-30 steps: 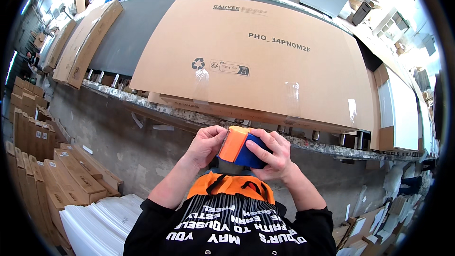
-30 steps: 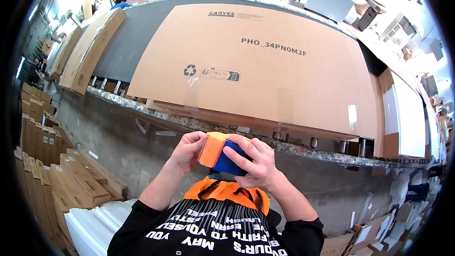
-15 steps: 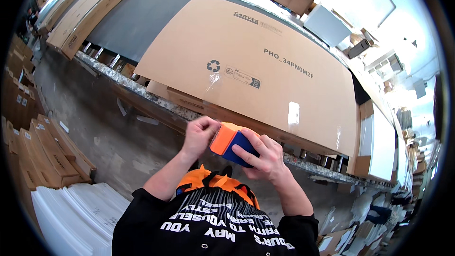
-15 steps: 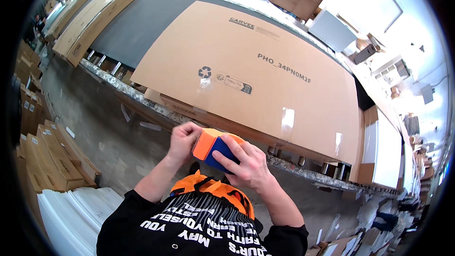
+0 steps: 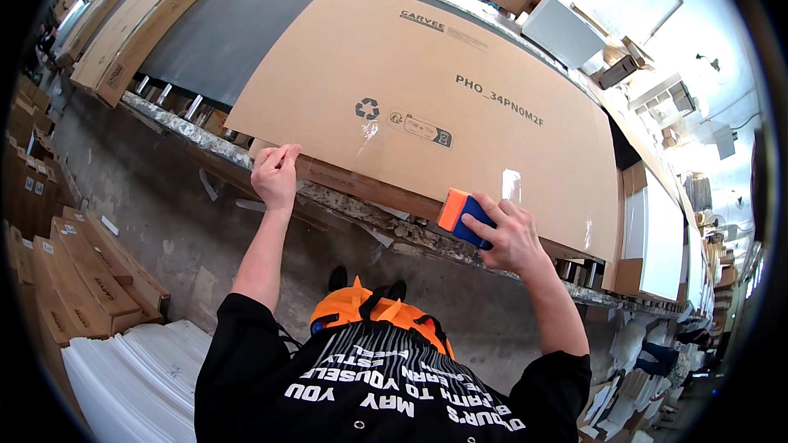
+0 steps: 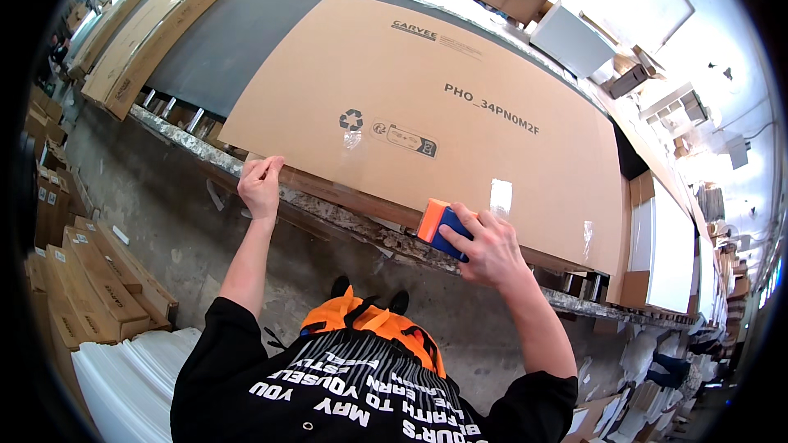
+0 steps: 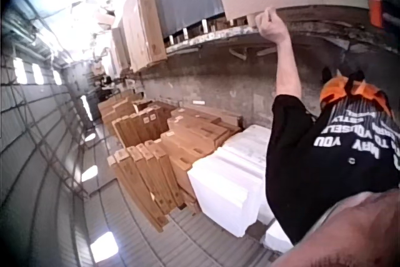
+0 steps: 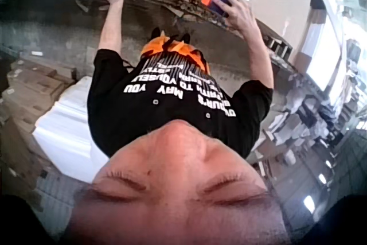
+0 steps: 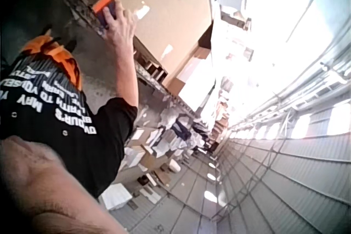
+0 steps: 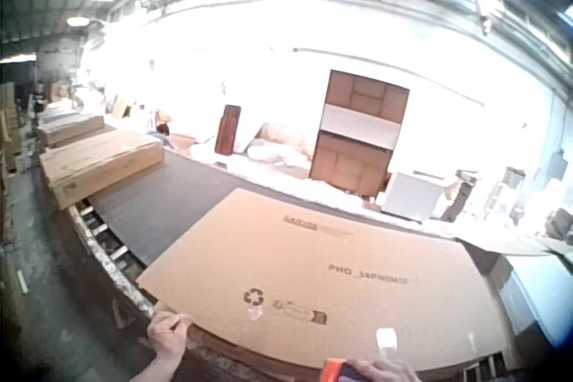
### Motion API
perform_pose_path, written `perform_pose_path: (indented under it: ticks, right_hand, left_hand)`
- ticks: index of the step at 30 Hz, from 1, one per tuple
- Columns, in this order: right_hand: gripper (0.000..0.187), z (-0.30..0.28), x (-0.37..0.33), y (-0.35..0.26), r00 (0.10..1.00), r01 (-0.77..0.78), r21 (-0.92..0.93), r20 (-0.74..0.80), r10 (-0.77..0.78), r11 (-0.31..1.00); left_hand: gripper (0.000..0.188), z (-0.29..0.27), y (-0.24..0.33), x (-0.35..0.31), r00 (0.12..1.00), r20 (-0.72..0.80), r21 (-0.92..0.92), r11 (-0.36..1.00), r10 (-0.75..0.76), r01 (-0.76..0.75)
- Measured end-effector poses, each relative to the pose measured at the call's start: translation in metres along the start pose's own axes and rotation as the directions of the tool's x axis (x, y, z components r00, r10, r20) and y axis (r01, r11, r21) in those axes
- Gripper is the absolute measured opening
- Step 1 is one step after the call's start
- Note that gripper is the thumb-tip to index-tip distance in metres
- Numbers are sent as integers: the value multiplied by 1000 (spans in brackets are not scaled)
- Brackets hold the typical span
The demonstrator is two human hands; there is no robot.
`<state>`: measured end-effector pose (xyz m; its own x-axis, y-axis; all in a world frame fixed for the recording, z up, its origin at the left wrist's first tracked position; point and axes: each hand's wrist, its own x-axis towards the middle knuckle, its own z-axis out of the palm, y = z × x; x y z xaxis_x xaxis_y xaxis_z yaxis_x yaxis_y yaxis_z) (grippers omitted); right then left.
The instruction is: The person places white foam sheets into cardboard boxes on a conveyor belt, closes the box flaps, and applies adhesive tape with a dispenser to seal the boxes.
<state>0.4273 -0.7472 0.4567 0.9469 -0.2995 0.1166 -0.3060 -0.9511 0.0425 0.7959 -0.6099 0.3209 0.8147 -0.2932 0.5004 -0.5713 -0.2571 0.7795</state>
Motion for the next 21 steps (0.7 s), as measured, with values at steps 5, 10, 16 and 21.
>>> perform_pose_path:
  ticks: [5, 10, 16, 21]
  right_hand:
    - [60, 8, 14, -10, 998, -18, 13, 54, 18, 1000]
    - [59, 12, 33, -21, 991, -52, -48, 117, 57, 998]
    - [56, 6, 33, -29, 963, -162, -10, 218, 160, 987]
    - [55, 10, 44, -35, 954, -147, -6, 264, 143, 989]
  left_hand:
    - [22, 3, -22, 5, 999, 12, 57, 998, -33, 32]
    - [54, 5, -17, 14, 965, -182, 158, 963, -190, 219]
    - [40, 27, 13, -11, 752, 206, 438, 628, 626, -643]
    - [46, 47, -28, -9, 710, 230, 292, 649, 666, -703]
